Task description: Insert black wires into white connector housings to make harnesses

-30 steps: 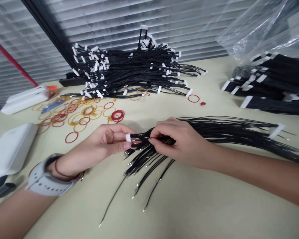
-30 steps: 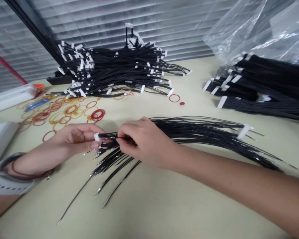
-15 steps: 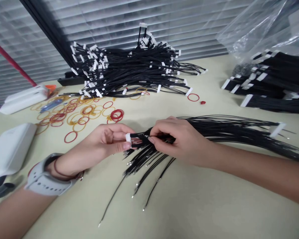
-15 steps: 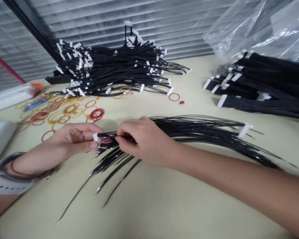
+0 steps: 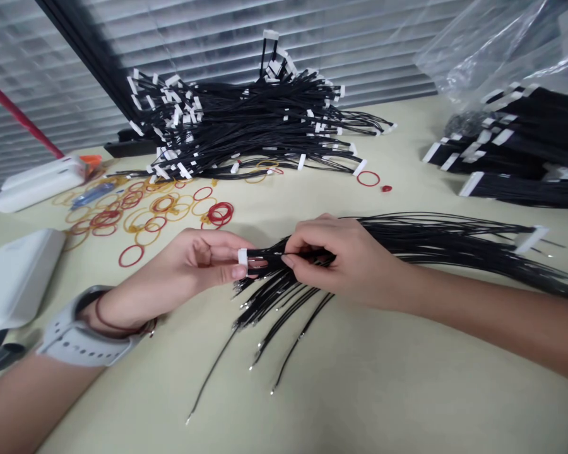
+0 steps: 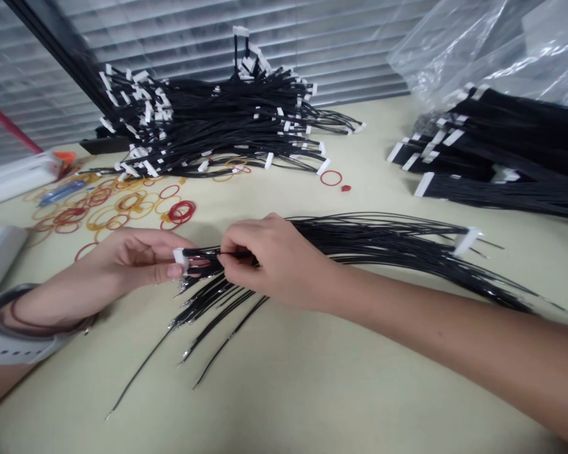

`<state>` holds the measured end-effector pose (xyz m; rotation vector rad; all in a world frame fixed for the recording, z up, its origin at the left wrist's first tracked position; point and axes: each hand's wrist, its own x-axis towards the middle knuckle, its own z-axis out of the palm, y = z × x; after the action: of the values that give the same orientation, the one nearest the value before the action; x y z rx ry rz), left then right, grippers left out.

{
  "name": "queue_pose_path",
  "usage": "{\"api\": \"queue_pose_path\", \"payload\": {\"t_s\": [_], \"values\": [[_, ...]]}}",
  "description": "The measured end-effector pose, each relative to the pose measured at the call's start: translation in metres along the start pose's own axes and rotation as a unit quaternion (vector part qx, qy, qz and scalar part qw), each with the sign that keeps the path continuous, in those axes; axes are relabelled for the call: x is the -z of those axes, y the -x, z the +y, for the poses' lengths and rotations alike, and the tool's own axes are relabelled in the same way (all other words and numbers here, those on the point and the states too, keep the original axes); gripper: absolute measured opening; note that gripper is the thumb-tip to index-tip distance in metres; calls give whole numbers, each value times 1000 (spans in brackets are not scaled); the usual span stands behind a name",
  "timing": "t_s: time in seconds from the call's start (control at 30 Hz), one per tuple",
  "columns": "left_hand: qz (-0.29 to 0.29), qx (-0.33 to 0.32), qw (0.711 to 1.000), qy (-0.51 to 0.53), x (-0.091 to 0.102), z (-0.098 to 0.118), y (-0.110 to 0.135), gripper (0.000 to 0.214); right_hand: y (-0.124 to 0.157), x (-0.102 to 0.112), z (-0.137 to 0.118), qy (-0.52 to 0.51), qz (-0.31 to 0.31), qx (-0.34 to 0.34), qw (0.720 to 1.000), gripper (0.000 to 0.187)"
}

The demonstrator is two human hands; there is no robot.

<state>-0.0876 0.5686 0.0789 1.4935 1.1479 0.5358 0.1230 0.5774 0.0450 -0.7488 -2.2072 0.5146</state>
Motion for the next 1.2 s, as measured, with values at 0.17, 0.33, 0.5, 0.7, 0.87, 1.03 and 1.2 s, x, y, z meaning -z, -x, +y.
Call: {"api": "queue_pose_path", "payload": {"t_s": [0.17, 0.33, 0.5, 0.7, 0.87, 1.03, 1.2], "values": [[0, -9, 1000, 18, 1, -3, 0, 15, 0, -1, 0, -9, 4, 8, 1000, 9], [-25, 10, 999, 45, 1, -5, -1, 16, 1, -2, 2, -1, 6, 17, 1000, 8], [-33, 9, 997, 66, 0, -6, -1, 16, 1, -3, 1, -3, 5, 20, 1000, 8], [-17, -8, 997, 73, -1, -9, -3, 18, 0, -2, -1, -21, -8, -20, 1000, 9], [-7, -23, 997, 80, -2, -11, -4, 17, -2, 0, -6, -70, -24, -80, 994, 10], [15, -33, 996, 85, -3, -10, -4, 19, -2, 2, -12, -101, -40, -159, 981, 14], [26, -43, 995, 88, -6, -7, -2, 18, -1, 2, -12, -102, -47, -175, 978, 16]]}}
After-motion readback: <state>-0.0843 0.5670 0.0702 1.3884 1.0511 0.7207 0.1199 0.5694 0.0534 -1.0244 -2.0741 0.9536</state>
